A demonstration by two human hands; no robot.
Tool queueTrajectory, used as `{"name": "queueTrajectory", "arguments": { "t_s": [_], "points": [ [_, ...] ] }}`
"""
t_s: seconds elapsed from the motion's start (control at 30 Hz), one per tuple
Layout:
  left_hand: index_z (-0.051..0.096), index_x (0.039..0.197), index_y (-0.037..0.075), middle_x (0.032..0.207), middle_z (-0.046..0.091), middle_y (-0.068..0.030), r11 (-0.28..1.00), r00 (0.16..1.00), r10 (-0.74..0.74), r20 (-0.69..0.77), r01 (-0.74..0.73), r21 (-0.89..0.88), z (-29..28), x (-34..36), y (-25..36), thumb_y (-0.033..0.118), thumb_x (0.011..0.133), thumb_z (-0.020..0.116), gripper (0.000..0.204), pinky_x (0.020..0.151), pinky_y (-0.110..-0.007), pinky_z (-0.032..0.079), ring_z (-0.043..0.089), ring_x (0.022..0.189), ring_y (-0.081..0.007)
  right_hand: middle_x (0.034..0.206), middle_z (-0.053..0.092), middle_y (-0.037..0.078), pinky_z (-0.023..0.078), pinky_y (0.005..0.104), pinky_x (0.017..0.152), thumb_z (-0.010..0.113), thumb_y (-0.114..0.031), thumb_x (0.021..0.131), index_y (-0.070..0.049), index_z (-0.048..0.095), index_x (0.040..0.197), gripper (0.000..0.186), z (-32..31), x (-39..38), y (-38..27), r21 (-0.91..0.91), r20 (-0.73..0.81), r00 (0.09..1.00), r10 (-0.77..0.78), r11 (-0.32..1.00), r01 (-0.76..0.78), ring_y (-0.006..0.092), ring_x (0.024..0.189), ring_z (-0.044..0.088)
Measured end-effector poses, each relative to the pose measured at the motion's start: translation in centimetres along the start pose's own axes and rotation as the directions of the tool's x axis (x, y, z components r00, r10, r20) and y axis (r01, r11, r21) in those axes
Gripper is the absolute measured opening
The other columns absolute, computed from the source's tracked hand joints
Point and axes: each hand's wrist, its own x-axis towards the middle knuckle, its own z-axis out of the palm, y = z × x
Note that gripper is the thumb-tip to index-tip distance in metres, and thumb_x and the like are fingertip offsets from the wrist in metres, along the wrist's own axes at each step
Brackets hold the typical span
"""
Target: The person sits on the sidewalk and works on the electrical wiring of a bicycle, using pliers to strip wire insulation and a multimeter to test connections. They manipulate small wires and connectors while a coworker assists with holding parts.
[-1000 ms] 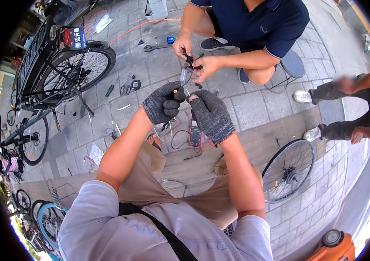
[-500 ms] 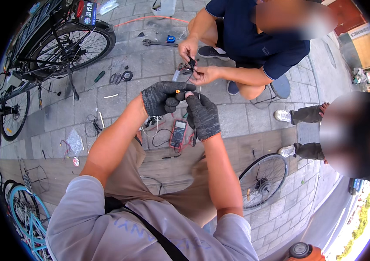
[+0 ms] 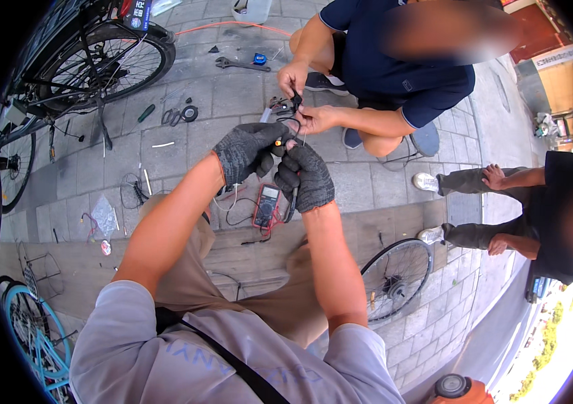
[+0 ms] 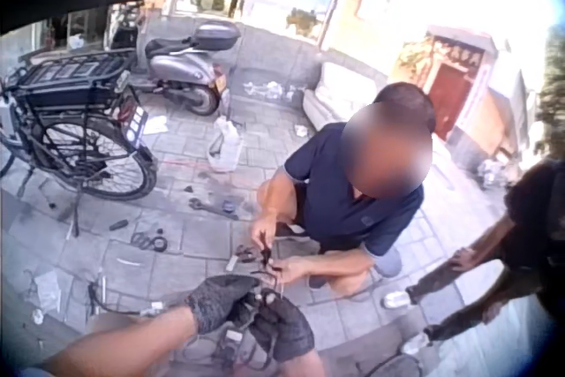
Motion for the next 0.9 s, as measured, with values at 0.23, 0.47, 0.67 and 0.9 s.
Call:
{"name": "queueTrajectory", "arguments": {
  "t_s": [0.23,0.47,0.67,0.9],
  "points": [
    [0.065,0.121,0.005,0.098,0.072,-0.0041,0.822,0.835,0.551,-0.009,-0.54,0.182,1.9,-1.1,-3.6,0.005,0.093,0.073,0.03,0.063,-0.026,0.055,0.067,0.077,-0.0097,0.066,0.051,-0.004,0.031,0.0262,0.041,0.061,-0.032,0.1,-0.01,0.062,0.104,0.022,0.2,-0.4,-0.5,0.055,0.08,0.985,-0.155,0.987,0.151,0.009,0.043,0.038],
    [0.07,0.117,0.005,0.094,0.072,-0.004,0.874,0.875,0.481,-0.045,-0.475,0.104,2.4,-0.1,-4.8,0.013,0.092,0.076,0.027,0.068,-0.027,0.056,0.067,0.078,-0.0099,0.072,0.063,0.001,0.036,0.0254,0.041,0.062,-0.031,0.098,-0.005,0.064,0.113,0.03,-0.7,-0.2,-0.2,0.095,0.052,0.99,-0.129,0.988,0.123,0.0107,0.043,0.044],
    [0.072,0.117,0.006,0.1,0.071,-0.0044,0.853,0.85,0.52,-0.08,-0.513,0.098,2.6,0.7,-5.3,0.015,0.092,0.076,0.026,0.069,-0.027,0.055,0.066,0.08,-0.0103,0.059,0.039,-0.006,0.032,0.0269,0.037,0.059,-0.032,0.101,-0.013,0.055,0.086,0.024,1.9,-0.5,-0.1,0.063,-0.111,0.985,-0.133,0.988,0.141,0.0111,0.04,0.036],
    [0.072,0.113,0.005,0.102,0.072,-0.0058,0.805,0.812,0.579,-0.069,-0.557,0.202,3.9,0.4,-4.9,0.015,0.092,0.077,0.023,0.076,-0.028,0.056,0.068,0.088,-0.0119,0.059,0.042,-0.007,0.033,0.0281,0.037,0.058,-0.035,0.101,-0.015,0.056,0.087,0.025,0.5,-0.6,-0.1,0.065,-0.149,0.968,-0.202,0.975,0.214,0.0111,0.04,0.037]
  ]
}}
